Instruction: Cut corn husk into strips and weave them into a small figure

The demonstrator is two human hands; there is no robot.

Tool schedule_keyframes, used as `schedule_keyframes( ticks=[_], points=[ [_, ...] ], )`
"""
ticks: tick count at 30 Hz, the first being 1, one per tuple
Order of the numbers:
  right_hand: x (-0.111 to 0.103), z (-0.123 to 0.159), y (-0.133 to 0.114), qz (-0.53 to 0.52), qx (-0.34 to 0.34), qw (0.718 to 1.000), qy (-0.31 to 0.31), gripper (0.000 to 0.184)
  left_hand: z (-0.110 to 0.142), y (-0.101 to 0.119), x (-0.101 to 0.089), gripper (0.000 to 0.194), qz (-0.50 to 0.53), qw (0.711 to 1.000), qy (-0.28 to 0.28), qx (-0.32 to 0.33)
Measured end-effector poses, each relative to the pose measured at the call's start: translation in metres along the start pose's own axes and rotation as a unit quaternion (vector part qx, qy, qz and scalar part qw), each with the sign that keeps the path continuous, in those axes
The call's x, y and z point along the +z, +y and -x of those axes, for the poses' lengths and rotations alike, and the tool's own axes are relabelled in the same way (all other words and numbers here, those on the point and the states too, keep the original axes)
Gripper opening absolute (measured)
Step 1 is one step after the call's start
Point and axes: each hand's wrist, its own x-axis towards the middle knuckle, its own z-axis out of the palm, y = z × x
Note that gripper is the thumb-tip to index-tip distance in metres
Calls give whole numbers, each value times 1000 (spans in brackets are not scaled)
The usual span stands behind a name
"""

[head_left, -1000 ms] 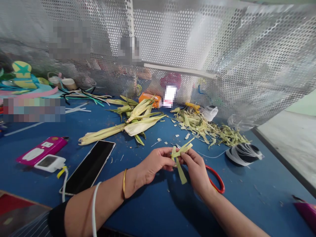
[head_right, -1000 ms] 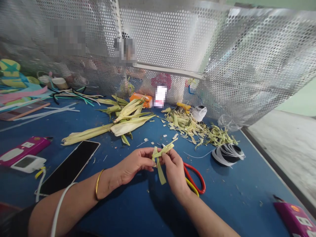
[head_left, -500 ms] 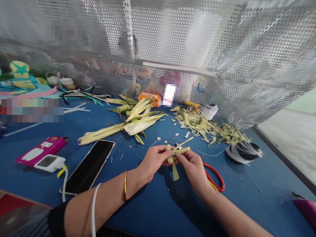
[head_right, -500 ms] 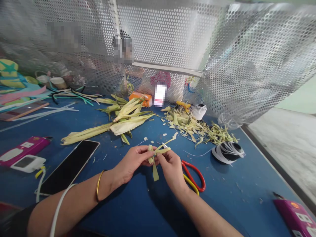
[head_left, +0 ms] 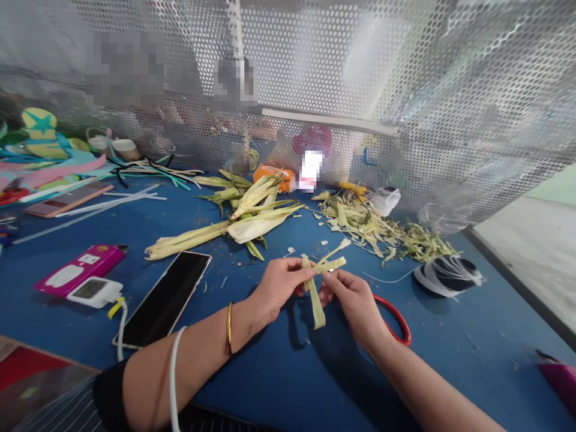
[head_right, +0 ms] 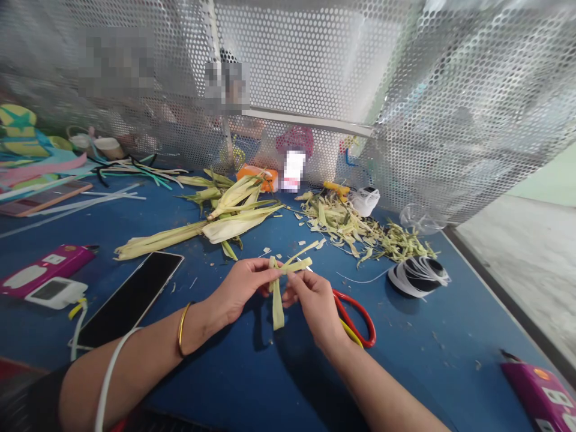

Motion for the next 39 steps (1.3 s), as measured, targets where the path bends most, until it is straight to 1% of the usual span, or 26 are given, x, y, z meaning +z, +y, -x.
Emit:
schedule_keyframes(
  ticks=[1, 2, 3, 4, 5, 6, 7, 8, 9, 10, 11, 12, 15, 16, 17, 18, 21, 22, 24, 27, 30, 33, 36, 39],
  points=[
    [-2, 0, 0, 81, -49, 996, 3, 32, 0, 1, 0, 22, 7, 1000, 12, -5],
    [-5, 1, 1, 171, -118, 978, 2, 27, -1, 1, 0, 20, 15, 1000, 22, -8],
    [-7, 1, 0, 261, -203, 944, -5, 20, -1, 0, 0, 19, 22, 999, 28, -9],
    [-9, 2, -1, 344, -293, 892, -17, 15, -1, 0, -1, 19, 29, 999, 30, -9],
    [-11, 3, -2, 411, -375, 830, -34, 16, -1, -1, -1, 18, 35, 999, 29, -8],
    [-13, 4, -3, 460, -439, 770, -54, 21, -2, -3, -1, 19, 40, 999, 26, -9],
    [-13, 4, -4, 492, -483, 721, -71, 24, -2, -5, 0, 20, 45, 999, 20, -13],
    [-14, 5, -5, 508, -508, 691, -74, 26, -1, -6, 0, 21, 49, 999, 13, -19],
    [-14, 5, -6, 511, -520, 681, -65, 26, -1, -7, 1, 22, 50, 998, 5, -24],
    [-14, 5, -7, 503, -522, 687, -48, 26, -1, -8, 1, 22, 47, 999, -4, -27],
    [-15, 5, -8, 487, -517, 704, -27, 26, 0, -8, 2, 21, 40, 999, -11, -24],
    [-15, 5, -8, 465, -505, 727, -7, 26, 1, -8, 2, 19, 30, 999, -18, -18],
    [-17, 2, -7, 412, -433, 801, 32, 21, 3, -5, 3, 12, -5, 999, -44, -3],
    [-18, 1, -6, 406, -404, 819, 39, 19, 4, -4, 3, 10, -12, 998, -55, -5],
    [-18, 0, -4, 408, -378, 830, 46, 17, 4, -3, 4, 10, -17, 998, -65, -10],
    [-18, -1, -3, 416, -356, 835, 52, 17, 5, -2, 4, 10, -22, 997, -74, -15],
    [-18, -1, 1, 446, -318, 834, 71, 16, 7, -1, 5, 14, -32, 995, -91, -28],
    [-17, -1, 2, 448, -303, 838, 80, 17, 7, -1, 5, 17, -30, 995, -94, -35],
    [-16, 0, 2, 433, -256, 859, 94, 18, 8, 0, 6, 22, -20, 994, -97, -48],
    [-12, 1, 1, 387, -180, 900, 94, 21, 8, 0, 6, 29, -13, 992, -102, -77],
    [-9, 2, 1, 347, -141, 922, 92, 26, 7, -2, 5, 29, -1, 992, -73, -104],
    [-8, 1, 2, 306, -116, 942, 75, 25, 4, -4, 4, 25, 28, 994, -28, -106],
    [-13, -3, 1, 249, -79, 964, 45, 28, 3, -3, 3, 21, 40, 995, -12, -92],
    [-22, -8, -5, 169, -33, 985, -10, 32, 1, -1, 3, 19, 36, 997, 18, -72]
  ],
)
